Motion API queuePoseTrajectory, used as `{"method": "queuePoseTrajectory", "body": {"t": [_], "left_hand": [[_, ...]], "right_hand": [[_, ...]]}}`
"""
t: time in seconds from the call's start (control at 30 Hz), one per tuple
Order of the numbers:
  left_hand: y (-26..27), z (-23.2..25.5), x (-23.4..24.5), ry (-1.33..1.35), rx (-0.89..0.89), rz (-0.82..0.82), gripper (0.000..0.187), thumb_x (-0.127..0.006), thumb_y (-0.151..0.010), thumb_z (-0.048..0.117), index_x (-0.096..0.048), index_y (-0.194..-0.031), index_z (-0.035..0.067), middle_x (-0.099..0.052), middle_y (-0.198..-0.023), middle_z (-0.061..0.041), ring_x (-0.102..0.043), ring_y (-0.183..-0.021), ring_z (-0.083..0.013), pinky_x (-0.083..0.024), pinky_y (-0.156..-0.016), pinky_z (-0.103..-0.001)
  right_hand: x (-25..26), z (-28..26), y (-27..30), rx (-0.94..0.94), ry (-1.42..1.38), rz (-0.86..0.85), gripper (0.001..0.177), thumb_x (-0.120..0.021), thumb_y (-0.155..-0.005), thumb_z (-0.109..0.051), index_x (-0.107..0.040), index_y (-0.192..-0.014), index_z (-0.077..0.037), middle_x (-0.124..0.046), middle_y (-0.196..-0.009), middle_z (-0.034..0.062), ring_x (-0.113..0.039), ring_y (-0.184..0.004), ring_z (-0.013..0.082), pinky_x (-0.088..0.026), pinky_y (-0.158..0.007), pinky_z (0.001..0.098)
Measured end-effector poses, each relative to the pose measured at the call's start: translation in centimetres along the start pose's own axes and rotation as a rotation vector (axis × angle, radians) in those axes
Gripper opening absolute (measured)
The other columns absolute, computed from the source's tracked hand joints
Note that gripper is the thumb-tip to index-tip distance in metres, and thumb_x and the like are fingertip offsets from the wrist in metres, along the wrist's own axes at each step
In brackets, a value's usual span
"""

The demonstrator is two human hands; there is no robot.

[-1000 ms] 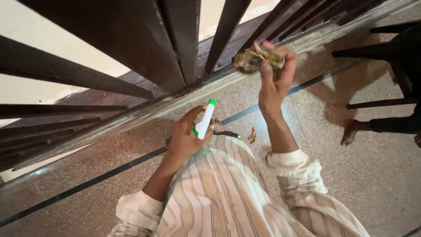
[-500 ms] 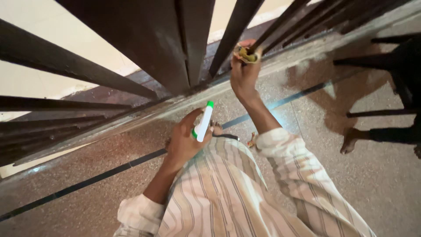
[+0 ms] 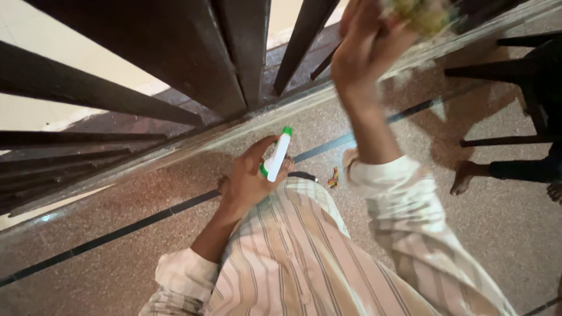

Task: The person wipes the vertical bars and the horizontal bottom rail of a metal gate with a cloth, holding a spray bottle in the other hand.

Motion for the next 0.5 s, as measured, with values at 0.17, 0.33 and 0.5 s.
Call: {"method": "queuePoseTrajectory", "body": {"t": [0.17, 0.33, 0.5], "left_hand": [[0.1, -0.6, 0.5, -0.032, -0.087, 0.079, 0.061, -0.083, -0.080, 0.025, -0.063, -0.132, 0.001, -0.074, -0.111, -0.023, -0.076, -0.099, -0.0362, -0.061, -0.083, -0.041], [0.2, -0.3, 0.7, -0.064, -0.192, 0.124, 0.061, -0.082, -0.077, 0.021, -0.063, -0.130, -0.002, -0.073, -0.113, -0.026, -0.076, -0.099, -0.0380, -0.060, -0.083, -0.041], [0.3, -0.3, 0.9, -0.083, -0.070, 0.098, 0.060, -0.082, -0.078, 0.021, -0.064, -0.132, 0.001, -0.074, -0.114, -0.022, -0.077, -0.098, -0.0347, -0.062, -0.082, -0.039]], "right_hand": [[-0.5, 4.6, 7.0, -0.131, 0.118, 0.028, 0.007, -0.057, -0.106, 0.001, -0.054, -0.104, -0.005, -0.056, -0.071, 0.0017, -0.049, -0.053, 0.0070, -0.038, -0.041, 0.0225], [-0.6, 5.6, 11.7, -0.260, 0.173, -0.026, 0.011, -0.049, -0.106, 0.004, -0.047, -0.116, -0.002, -0.055, -0.098, 0.0080, -0.061, -0.087, 0.0143, -0.052, -0.079, 0.0356], [-1.0, 4.5, 6.6, -0.208, 0.023, -0.159, 0.017, -0.045, -0.118, 0.000, -0.051, -0.107, -0.012, -0.055, -0.089, 0.0048, -0.051, -0.069, 0.0083, -0.045, -0.054, 0.0234]]}}
Point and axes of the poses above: each hand's wrist, its own y-axis away from the middle knuckle, its own x-axis out of the back of the hand, z = x × y, the point moved 10 cm from there along -y, towards the middle knuckle
